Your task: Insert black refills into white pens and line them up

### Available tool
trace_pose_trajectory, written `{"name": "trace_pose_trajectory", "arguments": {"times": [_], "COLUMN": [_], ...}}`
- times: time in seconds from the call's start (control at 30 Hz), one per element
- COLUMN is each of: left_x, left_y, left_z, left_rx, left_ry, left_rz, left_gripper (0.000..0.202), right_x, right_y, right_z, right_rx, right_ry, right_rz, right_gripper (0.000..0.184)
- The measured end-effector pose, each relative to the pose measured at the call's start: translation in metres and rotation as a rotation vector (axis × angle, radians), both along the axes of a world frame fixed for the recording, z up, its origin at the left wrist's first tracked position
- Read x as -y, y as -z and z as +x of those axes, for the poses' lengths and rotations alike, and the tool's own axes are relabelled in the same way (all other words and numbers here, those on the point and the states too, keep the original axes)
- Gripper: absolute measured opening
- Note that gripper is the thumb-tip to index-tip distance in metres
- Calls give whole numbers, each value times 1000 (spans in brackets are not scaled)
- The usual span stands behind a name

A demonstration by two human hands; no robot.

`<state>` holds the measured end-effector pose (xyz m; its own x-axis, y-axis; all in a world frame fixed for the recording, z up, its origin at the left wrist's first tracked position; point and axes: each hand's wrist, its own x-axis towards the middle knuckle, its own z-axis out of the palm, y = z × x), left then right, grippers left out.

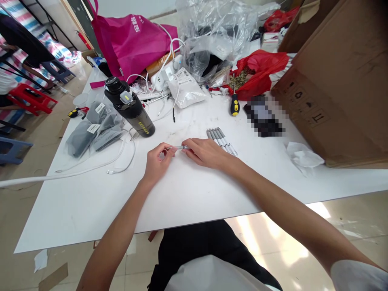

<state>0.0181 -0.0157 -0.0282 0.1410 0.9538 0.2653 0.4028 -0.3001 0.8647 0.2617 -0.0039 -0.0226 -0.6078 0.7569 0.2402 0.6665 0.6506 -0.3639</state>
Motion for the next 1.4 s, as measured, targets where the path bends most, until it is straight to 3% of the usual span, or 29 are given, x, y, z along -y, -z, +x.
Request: {"name": "trace_pose_trajectory", "arguments": {"times": [0.1,0.17,0.23,0.3,0.4,0.6,0.93,1.03,1.2,1.4], "left_x": [-1,-3,-4,-5,-5,-2,-1,-3,-6,-6], "left_y": [0,1,1,2,4,3,-3,-1,5,9], "left_z": [-1,-2,-2,-3,-3,-1,2,-1,-2,-2], "left_rx": [18,66,91,72,41,33,-57,-63,-185,-288], "left_ry": [-28,-4,67,121,75,-35,-45,18,163,148], "left_rz": [-10,31,76,105,88,-35,-45,65,410,494], "left_gripper": [44,30,35,27,17,35,59,40,18,11], "right_x": [-1,-1,-2,-4,-6,-6,-3,-3,-4,-7], "right_y": [1,2,5,8,12,14,8,8,10,15], "right_z": [0,0,1,1,1,0,-1,-1,2,2], "right_rx": [-10,-11,-19,-25,-30,-52,-18,-24,-9,-21], "right_ry": [-24,-29,-33,-44,-65,-48,9,-15,-69,-92], "right_rz": [25,49,72,88,106,111,15,34,82,102], "right_gripper": [40,40,40,40,38,34,33,37,38,38]}}
